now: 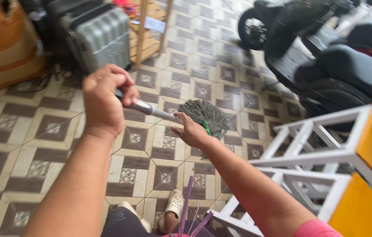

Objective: The person attempts to repair a mop handle by hand, at one point using a knife to modify the plastic connector before reassembling the pole pieces.

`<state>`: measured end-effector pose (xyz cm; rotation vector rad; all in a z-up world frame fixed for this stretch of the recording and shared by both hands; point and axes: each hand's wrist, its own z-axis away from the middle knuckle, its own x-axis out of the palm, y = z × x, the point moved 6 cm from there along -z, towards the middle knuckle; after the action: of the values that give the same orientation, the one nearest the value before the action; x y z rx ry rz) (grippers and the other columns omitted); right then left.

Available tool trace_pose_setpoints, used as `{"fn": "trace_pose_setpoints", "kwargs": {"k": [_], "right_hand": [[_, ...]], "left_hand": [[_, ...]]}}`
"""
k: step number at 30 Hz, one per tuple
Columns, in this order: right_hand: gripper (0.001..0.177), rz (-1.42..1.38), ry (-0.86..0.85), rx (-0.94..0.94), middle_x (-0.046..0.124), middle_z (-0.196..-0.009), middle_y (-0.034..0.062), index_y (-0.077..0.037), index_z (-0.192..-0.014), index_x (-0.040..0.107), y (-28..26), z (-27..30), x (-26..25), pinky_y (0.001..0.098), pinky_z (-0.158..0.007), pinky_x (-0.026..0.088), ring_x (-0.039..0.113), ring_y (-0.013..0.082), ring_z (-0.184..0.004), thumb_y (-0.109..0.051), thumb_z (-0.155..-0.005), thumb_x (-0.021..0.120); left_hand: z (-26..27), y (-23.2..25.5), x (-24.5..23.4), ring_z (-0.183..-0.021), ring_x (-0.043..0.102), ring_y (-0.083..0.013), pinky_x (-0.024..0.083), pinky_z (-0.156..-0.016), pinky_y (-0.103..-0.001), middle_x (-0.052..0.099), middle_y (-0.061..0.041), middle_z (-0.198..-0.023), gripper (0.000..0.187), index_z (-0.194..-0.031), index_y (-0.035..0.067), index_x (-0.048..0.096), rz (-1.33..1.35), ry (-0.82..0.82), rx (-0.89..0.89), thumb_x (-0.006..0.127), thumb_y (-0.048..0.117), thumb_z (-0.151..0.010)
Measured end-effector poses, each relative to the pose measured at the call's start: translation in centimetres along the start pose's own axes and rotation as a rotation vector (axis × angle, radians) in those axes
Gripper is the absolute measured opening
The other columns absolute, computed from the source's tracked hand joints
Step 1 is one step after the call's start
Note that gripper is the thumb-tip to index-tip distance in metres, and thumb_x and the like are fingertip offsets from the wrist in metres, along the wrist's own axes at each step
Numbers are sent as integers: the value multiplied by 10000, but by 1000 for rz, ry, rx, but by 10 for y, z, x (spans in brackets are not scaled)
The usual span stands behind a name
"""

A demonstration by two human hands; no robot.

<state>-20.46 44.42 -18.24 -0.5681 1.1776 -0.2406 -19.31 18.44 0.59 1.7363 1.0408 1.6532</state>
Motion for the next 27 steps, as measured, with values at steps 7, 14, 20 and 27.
{"fn": "trace_pose_setpoints", "kwargs": {"k": [7,14,20,27], "right_hand": [[629,-143,169,476,619,-1376,157,-207,-1485,422,122,97,-30,440,-1041,469,602,326,-1266,-484,-958,626],[572,-422,496,810,690,-1286,98,-212,-1439,498,151,228,-20,386,-972,522,686,247,-1149,-461,-940,621],[489,-379,851,941,742,-1183,98,-172,-1378,583,169,373,-31,369,-902,535,702,228,-1057,-441,-974,646],[318,-710,1379,1194,673,-937,55,-102,-1231,596,204,559,-35,293,-457,534,656,147,-741,-250,-950,624]], "left_hand": [[-82,-17,20,-592,463,-182,466,-622,-382,514,-101,-803,77,-931,19,556,36,-130,-85,492,53,-955],[-39,-49,118,-650,525,-175,479,-653,-332,548,-77,-843,205,-961,52,543,272,-488,0,647,170,-1093],[133,-78,267,-669,608,-132,507,-633,-306,644,-32,-743,231,-876,66,641,-408,-916,231,852,157,-900],[322,-136,395,-746,686,-356,525,-649,-415,701,-156,-792,283,-907,76,679,-392,-1413,149,828,299,-818]]}}
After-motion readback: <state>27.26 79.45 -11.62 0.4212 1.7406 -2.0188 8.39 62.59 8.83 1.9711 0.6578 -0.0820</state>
